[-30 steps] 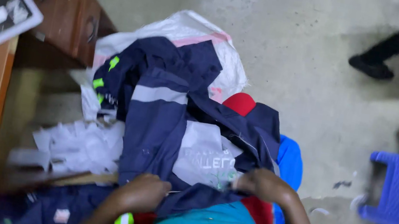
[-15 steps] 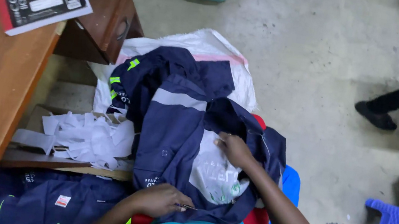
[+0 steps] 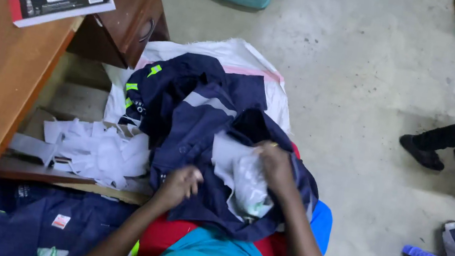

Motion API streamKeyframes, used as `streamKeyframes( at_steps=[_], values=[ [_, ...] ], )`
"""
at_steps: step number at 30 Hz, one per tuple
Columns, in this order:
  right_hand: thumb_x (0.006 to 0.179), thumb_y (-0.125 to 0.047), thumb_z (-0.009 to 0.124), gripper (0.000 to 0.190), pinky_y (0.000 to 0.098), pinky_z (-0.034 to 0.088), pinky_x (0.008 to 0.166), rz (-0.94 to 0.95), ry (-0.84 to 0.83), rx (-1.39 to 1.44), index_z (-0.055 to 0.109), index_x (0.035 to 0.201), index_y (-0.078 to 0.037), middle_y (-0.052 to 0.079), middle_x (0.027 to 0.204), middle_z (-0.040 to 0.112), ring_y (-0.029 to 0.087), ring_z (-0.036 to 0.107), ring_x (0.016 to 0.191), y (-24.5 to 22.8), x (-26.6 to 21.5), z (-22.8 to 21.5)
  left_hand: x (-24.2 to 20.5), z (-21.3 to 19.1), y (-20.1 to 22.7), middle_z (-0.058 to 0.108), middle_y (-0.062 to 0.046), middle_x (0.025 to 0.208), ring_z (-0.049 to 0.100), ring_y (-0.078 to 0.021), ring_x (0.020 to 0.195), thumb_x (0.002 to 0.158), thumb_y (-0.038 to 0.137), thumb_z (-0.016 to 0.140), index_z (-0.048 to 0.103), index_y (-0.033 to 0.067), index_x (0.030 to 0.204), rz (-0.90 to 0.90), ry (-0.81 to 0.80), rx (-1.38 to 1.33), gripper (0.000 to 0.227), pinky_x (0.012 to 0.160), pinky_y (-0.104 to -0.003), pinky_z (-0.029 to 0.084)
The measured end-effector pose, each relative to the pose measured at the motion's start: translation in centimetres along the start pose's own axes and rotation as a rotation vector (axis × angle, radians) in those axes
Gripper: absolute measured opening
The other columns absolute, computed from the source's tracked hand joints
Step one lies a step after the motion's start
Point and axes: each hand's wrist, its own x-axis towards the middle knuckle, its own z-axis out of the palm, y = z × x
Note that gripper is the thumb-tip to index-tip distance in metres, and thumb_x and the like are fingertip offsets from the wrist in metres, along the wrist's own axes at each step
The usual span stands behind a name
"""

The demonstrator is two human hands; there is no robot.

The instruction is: The person holds a dark blue jacket with reflective stripes and a logo, then uses a pair of scissors to cut a white paper pattern attached to the garment. The person continues to cut along the pattern's edge while holding the jacket steady on their lap.

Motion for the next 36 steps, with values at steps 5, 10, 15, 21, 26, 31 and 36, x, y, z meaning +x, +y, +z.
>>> streamKeyframes(
  at_steps=[5,10,15,21,26,31,36],
  values=[
    [0.106,-0.022,0.061,0.02,0.0453,0.057,0.077,-0.079,0.049,-0.021,0.074,0.098,-0.009,0.014,0.084,0.075,0.039,0.072,0.08,-0.8,-0.4,0.2,0.4,4.4,8.0,0.072,-0.017,0.117,0.066,-0.0269,0.106,0.106,0.026,0.061,0.067,0.005,0.131,0.11,0.256,-0.282,0.033,0.089,-0.039,0.057],
    [0.103,-0.022,0.068,0.014,0.0453,0.059,0.074,-0.19,0.031,-0.042,0.077,0.095,-0.013,0.009,0.082,0.075,0.036,0.075,0.079,-5.1,3.1,-0.5,2.3,9.3,11.9,0.053,-0.021,0.153,0.047,-0.0379,0.145,0.109,0.04,0.055,0.061,-0.0015,0.142,0.579,0.35,0.2,0.053,0.122,-0.05,0.034],
    [0.105,-0.027,0.066,0.038,0.0585,0.06,0.092,0.197,0.049,0.236,0.056,0.137,-0.009,0.024,0.135,0.068,0.046,0.068,0.119,-6.1,3.3,-1.0,2.7,7.1,12.1,0.062,-0.003,0.075,0.058,-0.0188,0.07,0.101,0.017,0.068,0.07,0.0058,0.088,0.094,0.575,-0.159,0.017,0.072,-0.035,0.052],
    [0.109,-0.054,0.049,0.053,0.0629,0.048,0.105,0.705,-0.216,-0.221,0.063,0.129,-0.007,0.031,0.12,0.071,0.054,0.064,0.121,-0.2,-4.5,0.2,0.3,3.3,17.5,0.072,-0.012,0.071,0.074,-0.0218,0.059,0.094,0.014,0.081,0.066,0.0022,0.09,-0.111,0.365,-0.685,0.02,0.06,-0.037,0.061],
    [0.1,-0.012,0.066,0.016,0.057,0.048,0.09,0.63,-0.036,-0.213,0.069,0.11,0.0,0.034,0.105,0.07,0.053,0.064,0.105,4.0,-5.9,-3.2,-0.1,3.4,11.6,0.072,-0.014,0.079,0.074,-0.0236,0.071,0.084,0.006,0.089,0.068,-0.0029,0.096,-0.026,0.321,-0.607,0.026,0.071,-0.042,0.062],
    [0.105,-0.015,0.079,0.016,0.0547,0.049,0.085,0.146,0.559,-0.453,0.07,0.096,-0.005,0.02,0.087,0.066,0.048,0.065,0.094,0.2,-1.1,-9.3,-2.3,7.9,14.1,0.077,-0.019,0.1,0.075,-0.0246,0.101,0.082,0.03,0.094,0.073,-0.0022,0.118,0.056,0.343,-0.082,0.052,0.091,-0.044,0.059],
    [0.12,-0.032,0.035,0.03,0.0495,0.044,0.1,0.292,0.558,-0.193,0.057,0.124,-0.013,0.019,0.109,0.057,0.043,0.057,0.108,-3.3,1.6,-6.2,-0.4,7.6,11.7,0.073,-0.014,0.107,0.066,-0.021,0.102,0.092,0.019,0.084,0.072,-0.0009,0.117,0.105,0.56,-0.191,0.034,0.096,-0.043,0.054]
  ],
)
